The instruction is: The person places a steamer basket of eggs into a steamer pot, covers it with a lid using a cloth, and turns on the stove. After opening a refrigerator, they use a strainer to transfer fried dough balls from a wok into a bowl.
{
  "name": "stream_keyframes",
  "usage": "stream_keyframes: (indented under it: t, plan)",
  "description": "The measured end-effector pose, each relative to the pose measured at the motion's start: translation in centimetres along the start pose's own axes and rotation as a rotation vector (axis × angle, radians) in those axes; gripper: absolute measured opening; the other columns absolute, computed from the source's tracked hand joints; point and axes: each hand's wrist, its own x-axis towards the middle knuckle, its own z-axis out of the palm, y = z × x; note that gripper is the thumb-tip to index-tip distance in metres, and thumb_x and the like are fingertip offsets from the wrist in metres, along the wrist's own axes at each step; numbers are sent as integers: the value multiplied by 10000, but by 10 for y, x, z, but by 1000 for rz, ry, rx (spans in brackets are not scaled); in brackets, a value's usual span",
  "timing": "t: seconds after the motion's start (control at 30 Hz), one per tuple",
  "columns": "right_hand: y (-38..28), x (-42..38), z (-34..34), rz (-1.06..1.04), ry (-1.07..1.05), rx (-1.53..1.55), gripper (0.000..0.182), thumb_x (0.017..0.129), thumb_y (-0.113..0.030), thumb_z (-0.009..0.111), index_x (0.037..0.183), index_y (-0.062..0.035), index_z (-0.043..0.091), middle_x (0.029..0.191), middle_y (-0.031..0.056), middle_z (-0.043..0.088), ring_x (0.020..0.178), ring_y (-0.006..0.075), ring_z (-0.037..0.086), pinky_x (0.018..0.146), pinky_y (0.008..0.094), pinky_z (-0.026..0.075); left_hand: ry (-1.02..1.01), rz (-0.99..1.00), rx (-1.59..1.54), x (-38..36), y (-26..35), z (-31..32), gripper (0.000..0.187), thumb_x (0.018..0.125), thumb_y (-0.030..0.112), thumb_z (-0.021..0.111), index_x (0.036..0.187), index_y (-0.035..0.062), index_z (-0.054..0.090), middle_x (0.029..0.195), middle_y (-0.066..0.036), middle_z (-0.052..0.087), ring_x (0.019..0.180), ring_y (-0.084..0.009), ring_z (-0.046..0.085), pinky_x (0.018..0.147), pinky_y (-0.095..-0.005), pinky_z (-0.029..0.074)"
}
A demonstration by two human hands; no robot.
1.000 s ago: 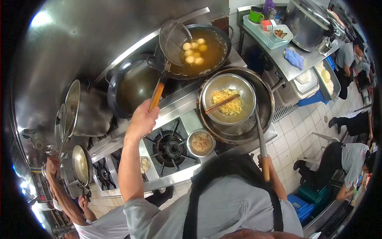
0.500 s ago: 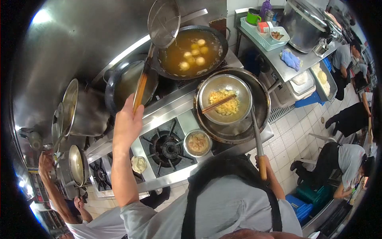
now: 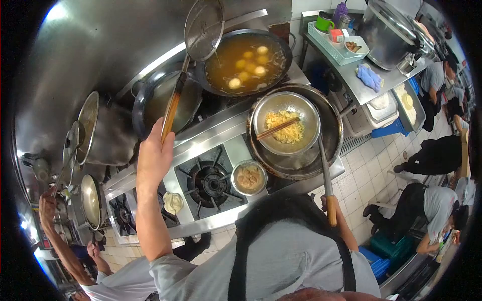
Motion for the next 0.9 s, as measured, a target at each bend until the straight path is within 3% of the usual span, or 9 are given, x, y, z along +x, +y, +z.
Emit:
stream_keyframes:
  t: [0.2,0.3,0.4,0.5,0.6,0.8,0.9]
  plan:
    - [3,7,-1,-24,9,-43,242,890,-184,662,969,42,699,801,152,715,753,196,656,675,406,518,3,-34,6,-1,-1,-1,449,979,145,612,1392,-22,554,1089,-265,712,994,-313,730,864,-359,530]
    - [2,3,2,-42,24,-39,240,898,-187,655,963,41,697,798,145,712,751,184,648,673,404,516,24,-8,-11,-1,-5,1,455,974,178,615,1388,1,548,1064,-330,677,1070,-471,647,871,-452,538]
    - [5,1,3,-39,23,-41,238,900,-188,656,957,40,695,796,141,711,747,177,641,670,402,516,22,-33,-5,0,-9,3,459,984,149,613,1398,-37,547,1107,-261,717,991,-266,732,867,-342,530]
    - [13,3,1,-54,4,-42,233,898,-186,659,953,38,696,795,137,710,744,173,638,670,400,517,8,-42,7,0,-7,2,465,986,150,614,1403,-43,542,1114,-257,721,994,-251,730,866,-336,531]
    - [15,4,1,-46,-6,-8,225,891,-181,664,949,34,696,798,140,712,745,180,646,675,402,520,34,-12,-18,1,-12,4,458,973,187,616,1392,15,549,1059,-328,680,1055,-471,656,862,-447,539]
    - [32,21,-3,-34,-27,-77,217,872,-170,667,944,33,696,814,177,722,775,221,687,697,419,527,22,-30,-42,-1,-6,1,444,972,175,613,1381,9,555,1045,-323,681,1048,-478,650,848,-446,538]
    - [37,21,0,-62,0,-101,245,866,-192,680,963,33,697,821,183,723,789,238,696,707,425,530,38,-27,-1,-3,-14,4,438,970,171,622,1366,-7,562,1055,-306,692,996,-430,710,852,-430,540]
